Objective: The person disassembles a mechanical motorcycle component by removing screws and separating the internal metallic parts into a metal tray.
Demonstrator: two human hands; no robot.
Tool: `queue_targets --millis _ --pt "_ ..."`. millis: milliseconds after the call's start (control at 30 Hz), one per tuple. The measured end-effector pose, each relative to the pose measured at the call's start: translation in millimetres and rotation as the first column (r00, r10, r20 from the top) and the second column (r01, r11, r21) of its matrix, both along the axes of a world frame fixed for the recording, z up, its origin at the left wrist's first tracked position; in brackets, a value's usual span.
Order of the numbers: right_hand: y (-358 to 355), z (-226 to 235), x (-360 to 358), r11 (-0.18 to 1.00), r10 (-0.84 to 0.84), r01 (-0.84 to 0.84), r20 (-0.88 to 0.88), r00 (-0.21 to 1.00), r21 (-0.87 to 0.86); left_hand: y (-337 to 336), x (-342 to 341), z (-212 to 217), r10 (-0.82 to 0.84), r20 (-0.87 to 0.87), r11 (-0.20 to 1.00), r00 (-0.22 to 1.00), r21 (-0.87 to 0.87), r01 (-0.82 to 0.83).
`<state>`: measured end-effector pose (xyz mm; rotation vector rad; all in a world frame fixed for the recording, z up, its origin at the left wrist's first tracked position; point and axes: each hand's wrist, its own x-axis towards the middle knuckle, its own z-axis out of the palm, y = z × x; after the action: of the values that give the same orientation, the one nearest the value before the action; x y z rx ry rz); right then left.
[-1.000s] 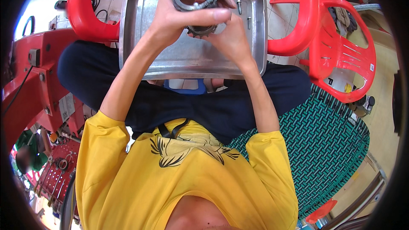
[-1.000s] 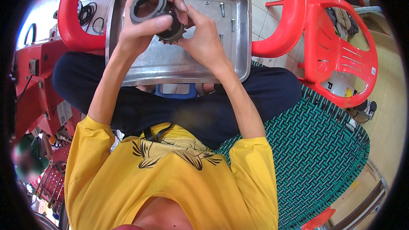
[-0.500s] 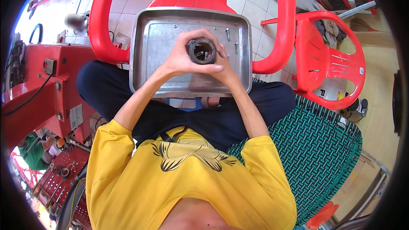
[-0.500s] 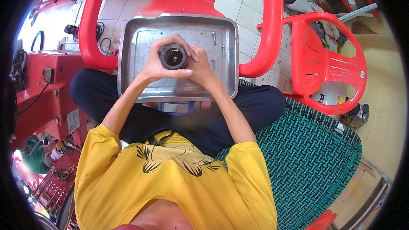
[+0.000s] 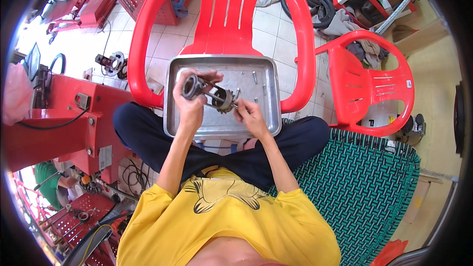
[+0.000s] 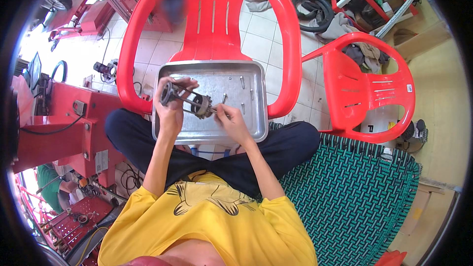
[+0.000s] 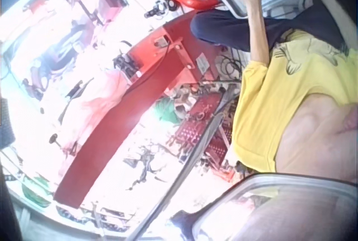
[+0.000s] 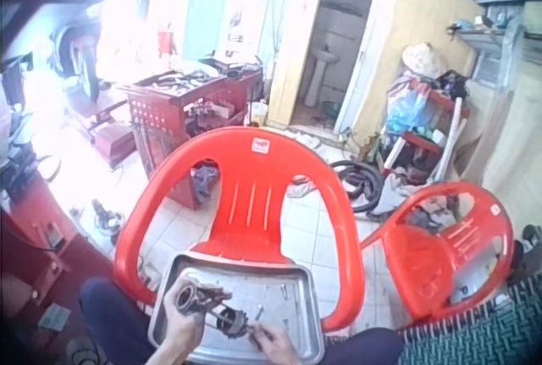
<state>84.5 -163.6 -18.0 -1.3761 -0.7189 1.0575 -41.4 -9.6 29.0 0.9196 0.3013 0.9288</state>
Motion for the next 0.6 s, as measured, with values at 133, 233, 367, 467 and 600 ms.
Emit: queue_targets --millis 133,233,367,467,600 --pt "-14.8 17.2 26.0 0.990 -0.128 0.135 0.196 0.972 -0.025 -11.5 -8.9 5.6 -0.200 -0.021 0.971 0.980 0.132 0.201" --pt "-26.6 61.4 46.1 0.995 -0.058 0.083 0.344 0.937 -0.058 -8.5 -21.4 13.8 -0.288 -0.166 0.936 0.943 0.159 0.314" --pt "-28.8 123.9 47.8 0.996 -0.090 0.083 0.442 0.893 0.035 -14.5 -13.9 14.7 -0.269 0.041 0.961 0.962 0.076 0.265" --pt "-20.1 159.2 42.6 0.986 -0.167 0.125 0.673 0.720 0.111 -25.6 -6.2 23.5 -0.145 0.079 0.985 0.986 -0.080 0.151" --pt "-21.0 165.5 45.0 0.993 -0.043 0.109 0.759 0.649 -0.036 -27.4 -4.9 30.8 -0.105 0.168 0.994 0.980 -0.003 0.107"
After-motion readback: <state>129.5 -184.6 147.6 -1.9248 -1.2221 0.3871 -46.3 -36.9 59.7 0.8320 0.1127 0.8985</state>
